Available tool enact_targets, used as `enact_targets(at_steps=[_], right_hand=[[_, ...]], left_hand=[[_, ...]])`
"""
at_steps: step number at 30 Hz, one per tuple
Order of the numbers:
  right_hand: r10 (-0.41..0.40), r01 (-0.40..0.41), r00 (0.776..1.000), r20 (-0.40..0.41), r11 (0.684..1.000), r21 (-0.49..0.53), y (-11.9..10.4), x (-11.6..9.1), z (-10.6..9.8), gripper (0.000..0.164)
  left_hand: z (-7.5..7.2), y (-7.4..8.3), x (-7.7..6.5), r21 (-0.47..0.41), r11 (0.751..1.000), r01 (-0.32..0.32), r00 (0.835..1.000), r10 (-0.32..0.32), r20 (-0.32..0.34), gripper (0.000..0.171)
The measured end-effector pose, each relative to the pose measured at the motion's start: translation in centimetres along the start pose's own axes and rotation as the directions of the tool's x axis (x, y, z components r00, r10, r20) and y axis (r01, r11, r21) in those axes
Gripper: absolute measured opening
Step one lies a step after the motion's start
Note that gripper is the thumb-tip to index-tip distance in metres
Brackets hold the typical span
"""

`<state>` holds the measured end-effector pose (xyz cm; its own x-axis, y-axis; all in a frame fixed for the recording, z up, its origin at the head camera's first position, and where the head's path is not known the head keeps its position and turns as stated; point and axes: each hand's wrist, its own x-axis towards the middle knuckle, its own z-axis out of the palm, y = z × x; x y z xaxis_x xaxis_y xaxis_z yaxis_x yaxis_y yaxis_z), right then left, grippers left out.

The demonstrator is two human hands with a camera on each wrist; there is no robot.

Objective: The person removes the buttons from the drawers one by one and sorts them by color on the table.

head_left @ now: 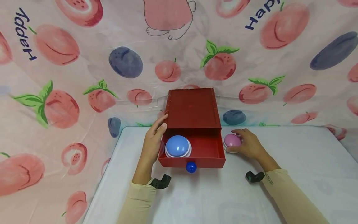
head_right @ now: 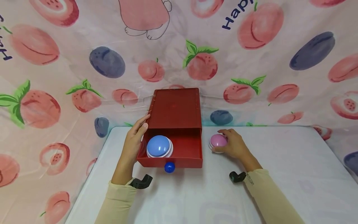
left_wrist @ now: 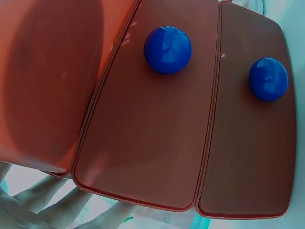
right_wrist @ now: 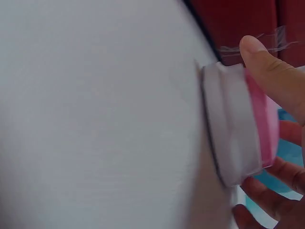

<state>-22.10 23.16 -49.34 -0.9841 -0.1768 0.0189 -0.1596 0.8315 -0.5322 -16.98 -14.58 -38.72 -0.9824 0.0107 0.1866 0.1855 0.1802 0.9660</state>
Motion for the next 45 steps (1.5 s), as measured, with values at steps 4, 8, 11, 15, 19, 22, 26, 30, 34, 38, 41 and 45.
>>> enact_targets(at_steps=[4, 8, 11, 15, 19, 22, 26, 30, 34, 38, 41, 45], right_hand=[[-0.019, 0.019, 1.0, -0.025, 1.0, 0.006, -0.3, -0.2, -0.6, 0.09], [-0.051, 0.052, 0.997, -0.054, 0.999, 0.017, -0.8, -0.4, -1.4, 0.088], [-0.072, 0.074, 0.995, -0.066, 0.997, 0.025, -1.4, -0.7, -2.0, 0.085], [-0.09, 0.094, 0.992, -0.084, 0.994, 0.049, -2.4, -1.3, -3.0, 0.085], [-0.102, 0.11, 0.989, -0.109, 0.991, 0.073, -3.4, -1.9, -3.8, 0.085], [-0.119, 0.13, 0.984, -0.13, 0.988, 0.082, -4.1, -2.4, -4.4, 0.082], [-0.135, 0.151, 0.978, -0.161, 0.984, 0.091, -5.2, -3.0, -5.1, 0.077], [-0.157, 0.177, 0.968, -0.197, 0.98, 0.09, -6.5, -3.6, -6.0, 0.072], [-0.207, 0.23, 0.948, -0.241, 0.971, 0.07, -8.0, -4.2, -7.0, 0.068], [-0.268, 0.296, 0.918, -0.291, 0.954, 0.055, -9.6, -4.7, -8.1, 0.064], [-0.32, 0.351, 0.89, -0.324, 0.935, 0.041, -11.0, -5.0, -8.9, 0.062], [-0.391, 0.426, 0.853, -0.346, 0.904, 0.028, -13.2, -5.4, -9.8, 0.063]], left_hand=[[0.1, 0.0, -0.1, 0.0, 1.0, -0.003, 1.0, 0.003, 0.001, 0.042], [0.1, 0.1, -0.1, 0.002, 1.0, -0.007, 1.0, 0.007, 0.001, 0.043], [0.1, 0.2, -0.1, -0.001, 1.0, -0.01, 1.0, 0.01, 0.004, 0.042], [0.1, 0.2, -0.1, 0.0, 1.0, -0.008, 1.0, 0.008, 0.003, 0.041], [0.0, 0.0, -0.1, 0.005, 1.0, -0.002, 1.0, 0.002, 0.001, 0.041], [0.0, 0.0, -0.1, 0.011, 1.0, 0.003, 1.0, -0.003, 0.003, 0.041], [0.0, 0.0, -0.1, 0.017, 1.0, 0.005, 1.0, -0.005, 0.001, 0.041], [-0.1, 0.0, -0.2, 0.015, 1.0, 0.004, 1.0, -0.004, 0.001, 0.041], [-0.1, 0.0, -0.1, 0.015, 1.0, 0.0, 1.0, 0.0, 0.001, 0.041], [-0.1, 0.0, 0.0, 0.013, 1.0, -0.004, 1.0, 0.004, 0.0, 0.041], [-0.1, 0.0, 0.0, 0.009, 1.0, -0.004, 1.0, 0.004, 0.003, 0.041], [-0.1, 0.0, -0.1, 0.004, 1.0, -0.005, 1.0, 0.005, 0.007, 0.041]])
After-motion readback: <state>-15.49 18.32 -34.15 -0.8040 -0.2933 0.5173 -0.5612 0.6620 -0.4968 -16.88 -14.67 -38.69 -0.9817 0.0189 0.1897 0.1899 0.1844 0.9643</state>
